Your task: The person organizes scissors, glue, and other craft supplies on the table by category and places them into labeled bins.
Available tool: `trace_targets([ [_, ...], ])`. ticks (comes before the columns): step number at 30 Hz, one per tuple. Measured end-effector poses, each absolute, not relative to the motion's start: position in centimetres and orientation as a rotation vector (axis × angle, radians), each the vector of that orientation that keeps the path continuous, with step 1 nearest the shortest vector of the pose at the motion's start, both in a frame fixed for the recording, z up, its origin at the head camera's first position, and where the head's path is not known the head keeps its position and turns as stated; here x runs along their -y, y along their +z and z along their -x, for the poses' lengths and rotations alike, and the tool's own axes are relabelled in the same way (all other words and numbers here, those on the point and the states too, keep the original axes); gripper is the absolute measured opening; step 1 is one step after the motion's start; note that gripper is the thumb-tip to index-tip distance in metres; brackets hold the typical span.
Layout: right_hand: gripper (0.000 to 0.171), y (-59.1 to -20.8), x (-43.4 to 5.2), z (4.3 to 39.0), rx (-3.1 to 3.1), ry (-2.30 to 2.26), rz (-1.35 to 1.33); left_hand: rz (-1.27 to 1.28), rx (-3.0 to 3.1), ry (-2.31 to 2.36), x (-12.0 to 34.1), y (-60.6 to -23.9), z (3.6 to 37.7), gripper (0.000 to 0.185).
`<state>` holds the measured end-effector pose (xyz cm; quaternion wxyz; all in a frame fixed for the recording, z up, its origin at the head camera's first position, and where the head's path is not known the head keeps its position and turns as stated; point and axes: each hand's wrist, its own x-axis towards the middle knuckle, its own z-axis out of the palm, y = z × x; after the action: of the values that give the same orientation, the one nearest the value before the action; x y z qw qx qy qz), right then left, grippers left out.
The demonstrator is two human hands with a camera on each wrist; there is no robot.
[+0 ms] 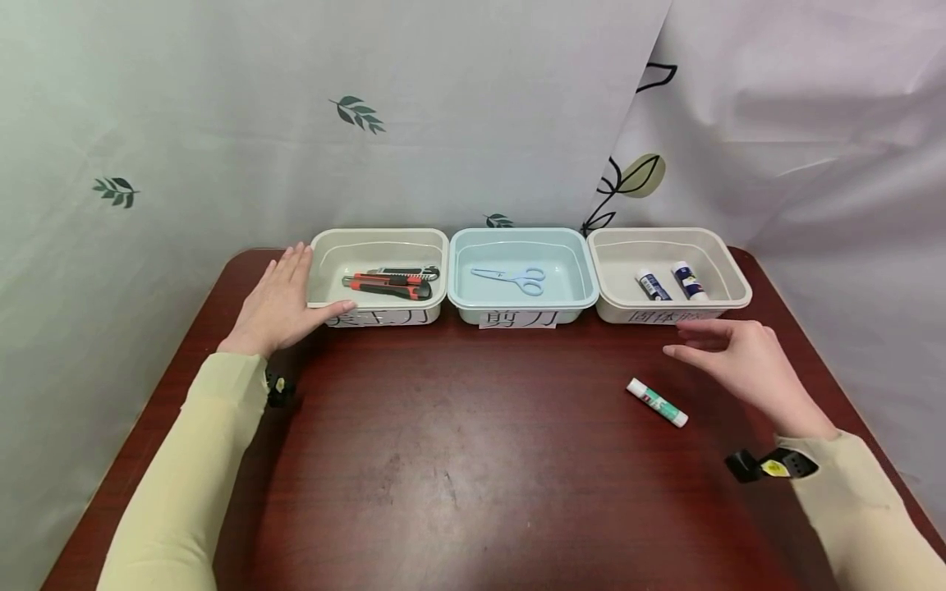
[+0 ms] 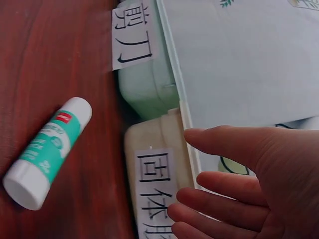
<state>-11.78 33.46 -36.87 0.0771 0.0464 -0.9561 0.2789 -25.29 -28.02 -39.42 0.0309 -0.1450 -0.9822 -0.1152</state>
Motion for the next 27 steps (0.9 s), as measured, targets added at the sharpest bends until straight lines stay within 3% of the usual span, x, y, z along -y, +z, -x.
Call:
trace_targets([
  [27, 0.056, -39.7, -32.2, 10.7, 3.005, 0.914, -0.145, 0.444, 3.024, -0.364, 28.1, -39.7, 25.4, 0.118],
])
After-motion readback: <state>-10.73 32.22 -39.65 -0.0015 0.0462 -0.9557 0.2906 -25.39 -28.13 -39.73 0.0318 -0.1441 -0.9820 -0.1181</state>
